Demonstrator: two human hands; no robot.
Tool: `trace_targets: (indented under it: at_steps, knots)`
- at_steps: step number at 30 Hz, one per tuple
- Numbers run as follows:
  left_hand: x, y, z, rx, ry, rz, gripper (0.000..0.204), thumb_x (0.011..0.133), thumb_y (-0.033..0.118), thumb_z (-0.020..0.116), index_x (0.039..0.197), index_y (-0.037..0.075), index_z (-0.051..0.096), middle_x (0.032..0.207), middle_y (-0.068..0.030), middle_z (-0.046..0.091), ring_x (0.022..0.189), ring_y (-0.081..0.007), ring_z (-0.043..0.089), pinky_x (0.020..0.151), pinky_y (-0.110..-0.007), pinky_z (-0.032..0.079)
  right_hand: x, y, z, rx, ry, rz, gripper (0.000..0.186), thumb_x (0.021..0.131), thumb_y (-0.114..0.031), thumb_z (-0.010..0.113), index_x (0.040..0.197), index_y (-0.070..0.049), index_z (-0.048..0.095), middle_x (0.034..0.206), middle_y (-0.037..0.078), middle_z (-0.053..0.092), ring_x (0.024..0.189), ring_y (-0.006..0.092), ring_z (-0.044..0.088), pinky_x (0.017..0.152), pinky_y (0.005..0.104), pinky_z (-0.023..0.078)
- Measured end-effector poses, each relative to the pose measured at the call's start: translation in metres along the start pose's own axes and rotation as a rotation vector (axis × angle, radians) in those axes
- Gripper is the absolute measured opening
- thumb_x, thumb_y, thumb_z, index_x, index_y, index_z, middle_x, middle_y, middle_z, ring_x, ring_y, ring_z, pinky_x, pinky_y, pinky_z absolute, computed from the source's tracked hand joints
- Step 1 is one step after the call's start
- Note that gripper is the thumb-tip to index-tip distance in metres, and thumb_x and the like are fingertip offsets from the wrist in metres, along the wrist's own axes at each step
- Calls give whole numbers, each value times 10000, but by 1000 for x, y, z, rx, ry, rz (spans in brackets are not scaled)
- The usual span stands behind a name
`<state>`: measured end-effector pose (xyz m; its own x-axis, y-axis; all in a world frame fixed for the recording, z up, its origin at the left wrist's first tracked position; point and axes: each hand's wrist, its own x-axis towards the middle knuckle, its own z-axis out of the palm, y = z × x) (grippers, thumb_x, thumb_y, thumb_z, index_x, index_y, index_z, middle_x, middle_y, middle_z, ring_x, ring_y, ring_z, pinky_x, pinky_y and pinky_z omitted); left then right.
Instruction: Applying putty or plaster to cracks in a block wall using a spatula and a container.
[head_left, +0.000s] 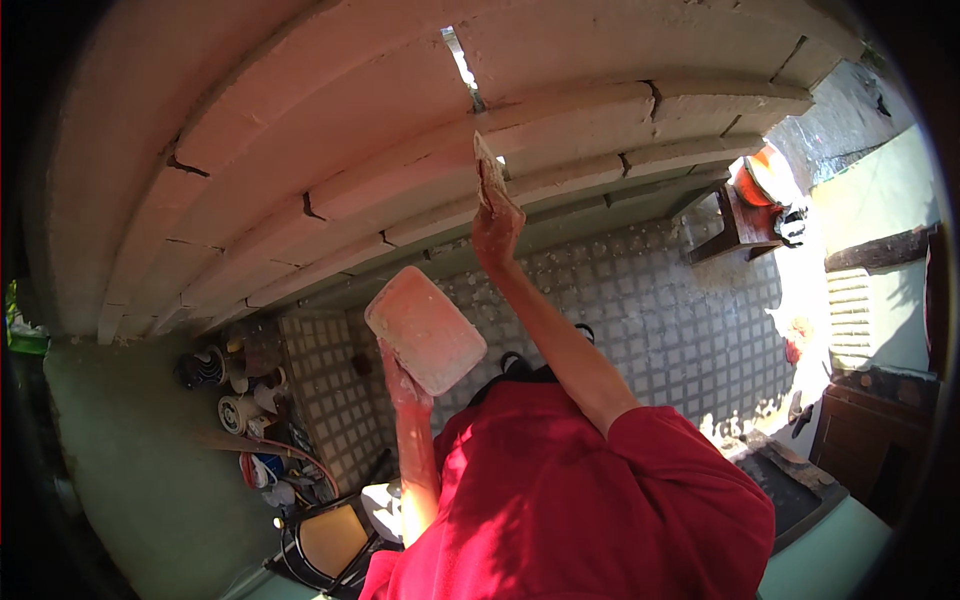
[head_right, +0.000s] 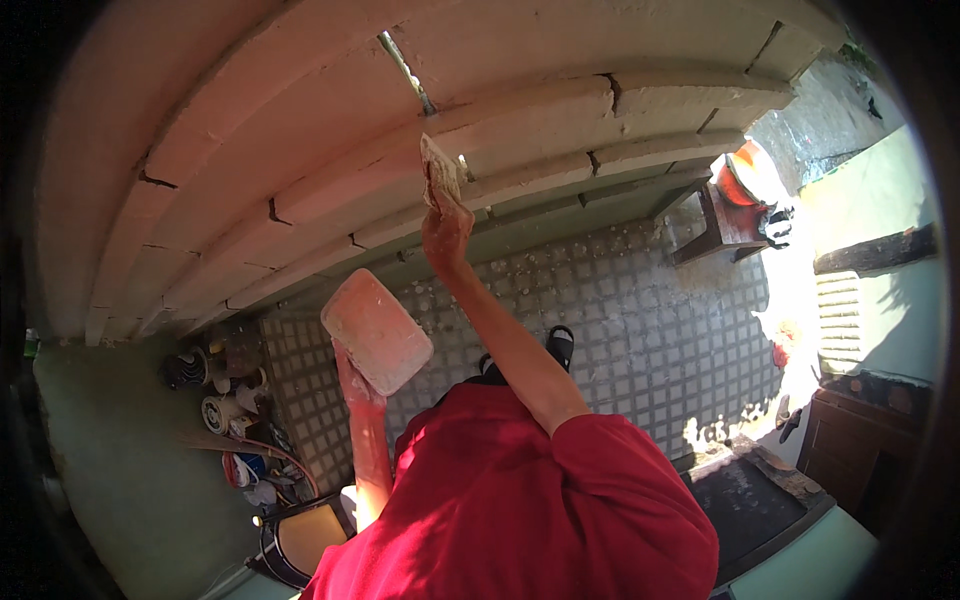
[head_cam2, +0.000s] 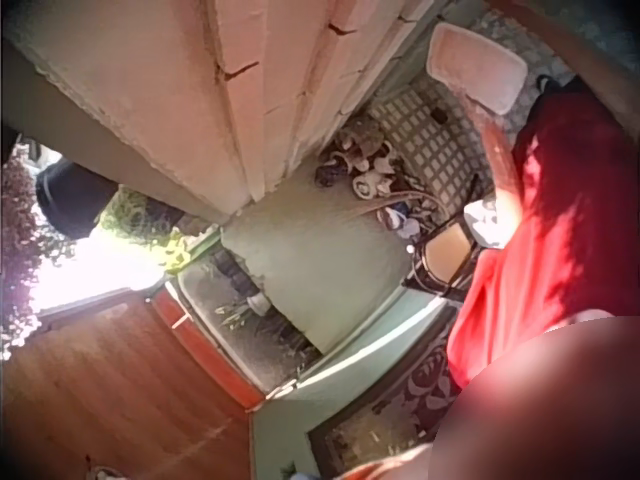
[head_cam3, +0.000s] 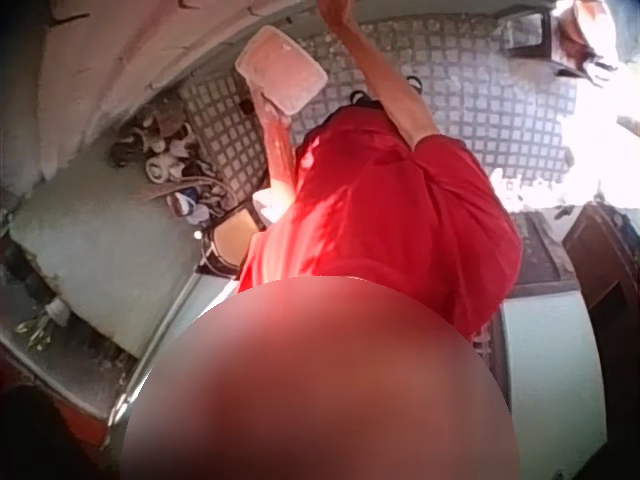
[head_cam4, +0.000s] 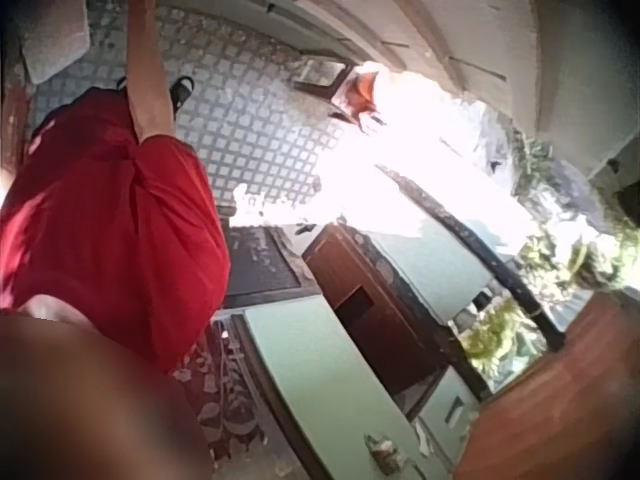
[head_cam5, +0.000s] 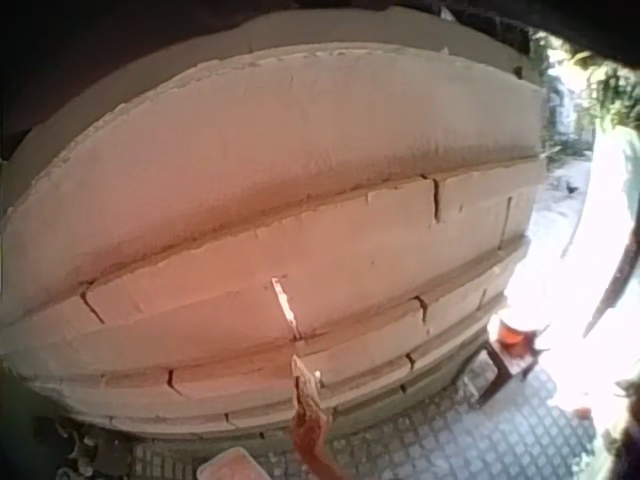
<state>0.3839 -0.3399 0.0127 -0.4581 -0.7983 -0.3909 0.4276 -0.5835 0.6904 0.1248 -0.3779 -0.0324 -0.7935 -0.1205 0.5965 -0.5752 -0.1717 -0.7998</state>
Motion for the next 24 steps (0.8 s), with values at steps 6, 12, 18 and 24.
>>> trace_targets:
  at_steps: [6,12,18,24]
  knots:
    - [-8,2,-10,-37,-1,14,590,1010,474,461,1464,109,371,1450,-63,476,1291,-256,499,1072,-426,435,71,-7,-53,-133,239,197,420,887,59,508,1296,12,594,1198,217,655,1065,232,677,869,292,504]
    - [-8,-3,-3,-11,23,0,596,1007,484,459,1466,114,369,1456,-63,470,1290,-262,502,1074,-436,433,43,44,-10,-174,189,-17,412,868,57,527,1270,20,606,1235,229,629,1155,305,628,921,321,493]
    - [-8,5,-13,-29,-10,23,598,1009,484,454,1473,119,362,1465,-66,460,1299,-265,494,1078,-450,428,13,-5,-22,5,12,63,404,894,78,469,1274,40,600,1301,210,604,1245,328,564,1009,372,454]
    - [-11,4,-17,-53,-27,15,601,1007,476,465,1477,118,358,1473,-64,452,1309,-261,483,1089,-442,416,89,34,-78,-86,292,266,397,916,64,453,1285,30,596,1299,216,605,1214,319,591,977,353,472]
